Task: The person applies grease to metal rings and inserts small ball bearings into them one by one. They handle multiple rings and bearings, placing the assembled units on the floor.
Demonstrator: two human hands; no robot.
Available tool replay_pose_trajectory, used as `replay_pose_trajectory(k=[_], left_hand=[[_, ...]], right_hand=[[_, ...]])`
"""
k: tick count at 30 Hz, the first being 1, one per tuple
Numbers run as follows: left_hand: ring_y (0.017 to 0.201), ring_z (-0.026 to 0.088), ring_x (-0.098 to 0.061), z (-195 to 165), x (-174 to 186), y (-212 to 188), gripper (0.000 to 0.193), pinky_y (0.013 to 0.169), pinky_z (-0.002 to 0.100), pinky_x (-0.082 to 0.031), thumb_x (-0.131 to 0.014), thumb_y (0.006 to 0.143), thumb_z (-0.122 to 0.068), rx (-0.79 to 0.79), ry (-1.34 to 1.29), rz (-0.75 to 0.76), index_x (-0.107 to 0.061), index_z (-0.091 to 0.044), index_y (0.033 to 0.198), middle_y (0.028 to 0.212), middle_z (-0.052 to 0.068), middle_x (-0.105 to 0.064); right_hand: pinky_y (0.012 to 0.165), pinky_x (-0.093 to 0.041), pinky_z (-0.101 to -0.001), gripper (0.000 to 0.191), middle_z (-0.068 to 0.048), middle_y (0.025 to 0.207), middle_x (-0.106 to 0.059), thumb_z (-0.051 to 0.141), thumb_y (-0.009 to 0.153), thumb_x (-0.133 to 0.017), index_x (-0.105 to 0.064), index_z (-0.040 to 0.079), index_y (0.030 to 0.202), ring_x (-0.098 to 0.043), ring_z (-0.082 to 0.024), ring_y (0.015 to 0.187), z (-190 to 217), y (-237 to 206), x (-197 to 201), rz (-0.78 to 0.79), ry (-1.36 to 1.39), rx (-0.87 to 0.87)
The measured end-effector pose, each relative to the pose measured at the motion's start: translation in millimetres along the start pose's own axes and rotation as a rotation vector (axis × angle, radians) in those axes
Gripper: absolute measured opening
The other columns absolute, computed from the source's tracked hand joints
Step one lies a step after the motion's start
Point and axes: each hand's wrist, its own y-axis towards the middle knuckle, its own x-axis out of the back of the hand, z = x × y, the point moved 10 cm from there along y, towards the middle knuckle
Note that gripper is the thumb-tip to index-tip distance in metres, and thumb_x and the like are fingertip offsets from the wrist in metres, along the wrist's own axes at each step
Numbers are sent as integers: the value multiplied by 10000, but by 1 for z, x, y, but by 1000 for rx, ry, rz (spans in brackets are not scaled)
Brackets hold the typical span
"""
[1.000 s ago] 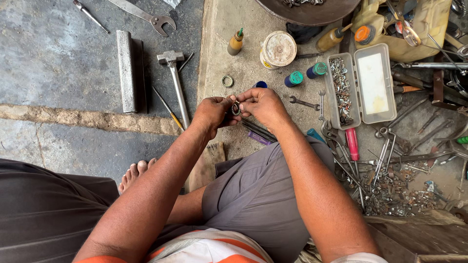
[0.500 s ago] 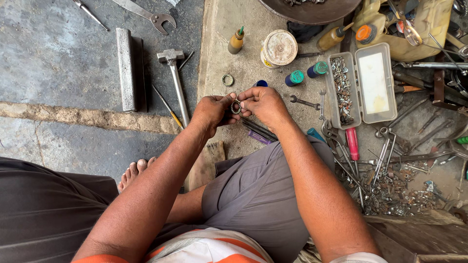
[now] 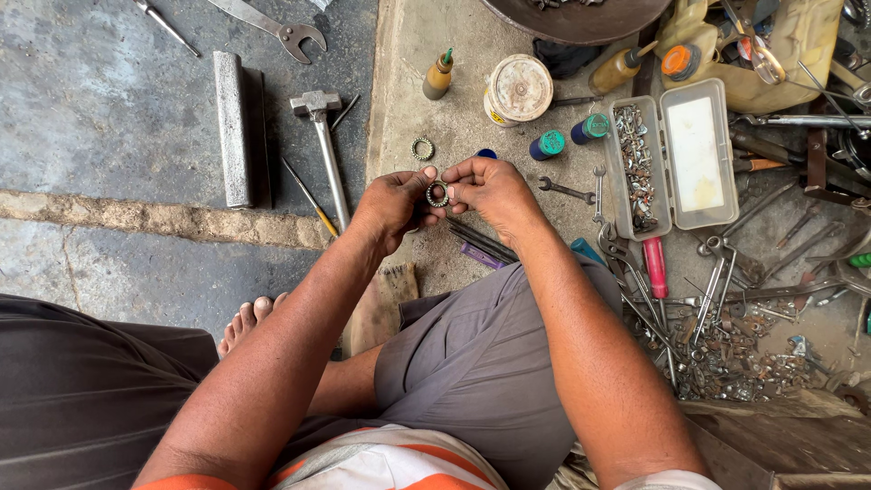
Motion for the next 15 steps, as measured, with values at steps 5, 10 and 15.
replay_pose_trajectory(k=[5, 10, 15], left_hand=[[673, 181, -732, -4, 2, -1, 419, 555, 282, -611, -643, 983, -391, 21, -2, 12, -660, 21, 1062, 831, 74, -702], [668, 198, -747, 1, 3, -2, 380, 562, 291, -637, -629, 971, -373, 76, 52, -25, -667, 0, 1029, 823, 90, -718], [618, 187, -723, 5, 5, -1, 389, 523, 285, -611, -648, 992, -355, 56, 131, -85, -671, 33, 1008, 785, 94, -709]], right_hand=[[769, -605, -286, 222, -106, 996, -698, -8, 1008, -547, -692, -56, 1168, -684, -147, 847, -5, 1, 2, 13, 130, -48], [819, -617, -291, 294, -91, 1047, -722, -59, 964, -495, -699, -32, 1174, -706, -148, 916, -2, 0, 0, 6, 18, -44], [838, -620, -285, 301, -104, 1080, -745, -61, 967, -499, -711, -24, 1177, -722, -150, 963, 5, -2, -6, -4, -192, -12]])
